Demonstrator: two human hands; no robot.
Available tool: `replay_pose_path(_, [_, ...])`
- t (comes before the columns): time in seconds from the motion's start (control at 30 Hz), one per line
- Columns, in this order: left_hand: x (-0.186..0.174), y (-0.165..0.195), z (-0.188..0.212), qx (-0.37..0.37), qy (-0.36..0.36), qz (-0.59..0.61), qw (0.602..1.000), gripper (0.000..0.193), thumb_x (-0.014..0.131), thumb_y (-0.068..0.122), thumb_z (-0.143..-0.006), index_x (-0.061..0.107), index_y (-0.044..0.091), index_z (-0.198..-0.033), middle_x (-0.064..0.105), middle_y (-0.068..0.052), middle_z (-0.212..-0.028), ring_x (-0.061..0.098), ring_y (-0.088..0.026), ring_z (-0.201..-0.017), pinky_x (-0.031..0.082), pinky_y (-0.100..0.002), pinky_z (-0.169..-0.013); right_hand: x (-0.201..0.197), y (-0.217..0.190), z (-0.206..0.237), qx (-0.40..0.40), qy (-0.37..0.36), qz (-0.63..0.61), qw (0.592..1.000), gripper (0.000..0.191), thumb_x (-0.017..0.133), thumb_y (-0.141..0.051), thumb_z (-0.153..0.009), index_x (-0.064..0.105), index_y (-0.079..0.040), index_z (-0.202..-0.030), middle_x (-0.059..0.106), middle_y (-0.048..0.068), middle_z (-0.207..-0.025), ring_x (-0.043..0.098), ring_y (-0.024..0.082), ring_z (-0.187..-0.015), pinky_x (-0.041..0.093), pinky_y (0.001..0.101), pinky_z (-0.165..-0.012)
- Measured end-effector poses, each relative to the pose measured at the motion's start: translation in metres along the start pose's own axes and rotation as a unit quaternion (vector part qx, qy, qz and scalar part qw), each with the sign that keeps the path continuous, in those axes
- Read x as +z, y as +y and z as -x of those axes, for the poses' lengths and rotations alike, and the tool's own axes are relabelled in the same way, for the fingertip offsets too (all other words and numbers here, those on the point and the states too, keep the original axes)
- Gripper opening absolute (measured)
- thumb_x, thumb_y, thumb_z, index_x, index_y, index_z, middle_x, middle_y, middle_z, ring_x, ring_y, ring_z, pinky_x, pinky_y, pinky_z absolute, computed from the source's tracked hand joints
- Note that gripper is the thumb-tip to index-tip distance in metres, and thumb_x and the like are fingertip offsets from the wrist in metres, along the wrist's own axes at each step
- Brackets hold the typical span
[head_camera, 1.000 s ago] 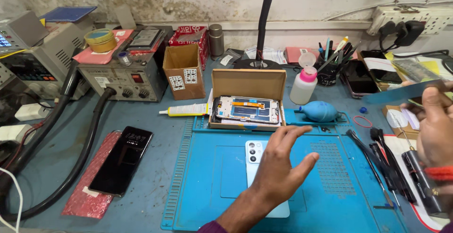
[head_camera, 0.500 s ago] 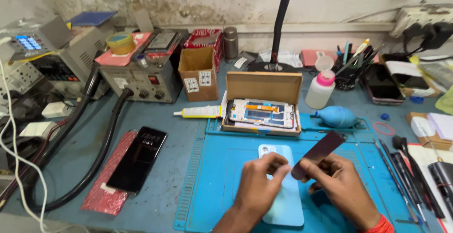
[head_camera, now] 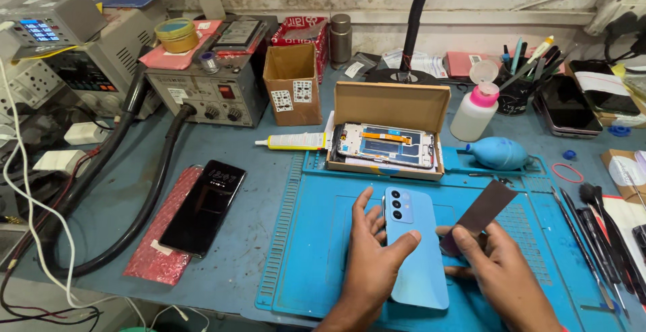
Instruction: The person holds a smartphone, turns it over, and uses a thin blade to pry along the edge of the back cover. They separate the back panel from the phone body, set the panel aside, and begin working on the exposed internals with a screwdriver.
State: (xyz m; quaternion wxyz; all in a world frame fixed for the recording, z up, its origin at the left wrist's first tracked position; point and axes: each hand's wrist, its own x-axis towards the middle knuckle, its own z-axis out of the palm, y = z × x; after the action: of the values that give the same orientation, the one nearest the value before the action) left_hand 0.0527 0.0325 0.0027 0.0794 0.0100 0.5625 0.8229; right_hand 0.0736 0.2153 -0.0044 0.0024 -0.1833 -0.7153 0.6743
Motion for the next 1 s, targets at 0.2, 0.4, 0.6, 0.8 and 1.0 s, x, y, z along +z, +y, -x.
replay_pose_path(0.2, [-0.002,-0.005,0.001,-0.046,-0.037,0.03,0.998,0.086,0.058,-0.005,-0.088,0.014,0.015,-0.16,0.068,-0.018,-0.13,0.07,-0.019,-0.107,0.06,-0.03,-0.085,-0.013,0.01,-0.006,-0.029,-0.047,-0.04,0.998,0.032,0.061,-0.024,-0.098,0.062,-0.003,-0.121,0.08,0.016,-0.102,0.067,0.017,-0.083,0.055,0.0291,-0.062])
replay_pose_path(0.4, [-0.012,0.008,-0.013,-0.042,0.024,0.181,0.982,0.065,0.055,-0.004,-0.091,0.037,0.004,-0.153,0.068,-0.021,-0.124,0.071,-0.022,-0.104,0.061,-0.034,-0.086,-0.004,-0.005,-0.013,-0.024,-0.016,-0.08,0.996,0.041,0.067,-0.017,-0.093,0.056,-0.005,-0.13,0.078,0.016,-0.096,0.066,0.016,-0.075,0.052,0.0283,-0.061])
replay_pose_path(0.6, [-0.012,0.013,-0.011,-0.072,0.059,0.184,0.979,0.063,0.054,-0.001,-0.091,0.036,0.009,-0.15,0.067,-0.018,-0.124,0.069,-0.021,-0.107,0.06,-0.035,-0.089,0.003,-0.013,-0.005,-0.027,-0.015,-0.076,0.997,0.051,0.072,-0.009,-0.084,0.053,-0.006,-0.131,0.078,0.013,-0.094,0.07,0.015,-0.081,0.055,0.0286,-0.064])
replay_pose_path(0.8, [-0.018,0.009,-0.011,-0.055,0.047,0.196,0.978,0.059,0.056,0.001,-0.092,0.042,0.005,-0.15,0.066,-0.017,-0.122,0.068,-0.021,-0.107,0.058,-0.036,-0.092,-0.007,-0.009,-0.005,-0.05,-0.027,-0.058,0.997,0.05,0.074,-0.007,-0.084,0.054,-0.002,-0.129,0.076,0.013,-0.089,0.063,0.014,-0.069,0.051,0.03,-0.058])
replay_pose_path(1.0, [-0.036,0.007,-0.015,-0.046,0.029,0.236,0.97,0.06,0.057,0.0,-0.089,0.045,0.006,-0.147,0.067,-0.015,-0.117,0.067,-0.021,-0.107,0.058,-0.037,-0.095,-0.024,0.008,-0.011,-0.052,-0.038,-0.041,0.997,0.042,0.069,-0.013,-0.091,0.056,0.002,-0.128,0.071,0.012,-0.084,0.059,0.013,-0.065,0.048,0.0277,-0.057])
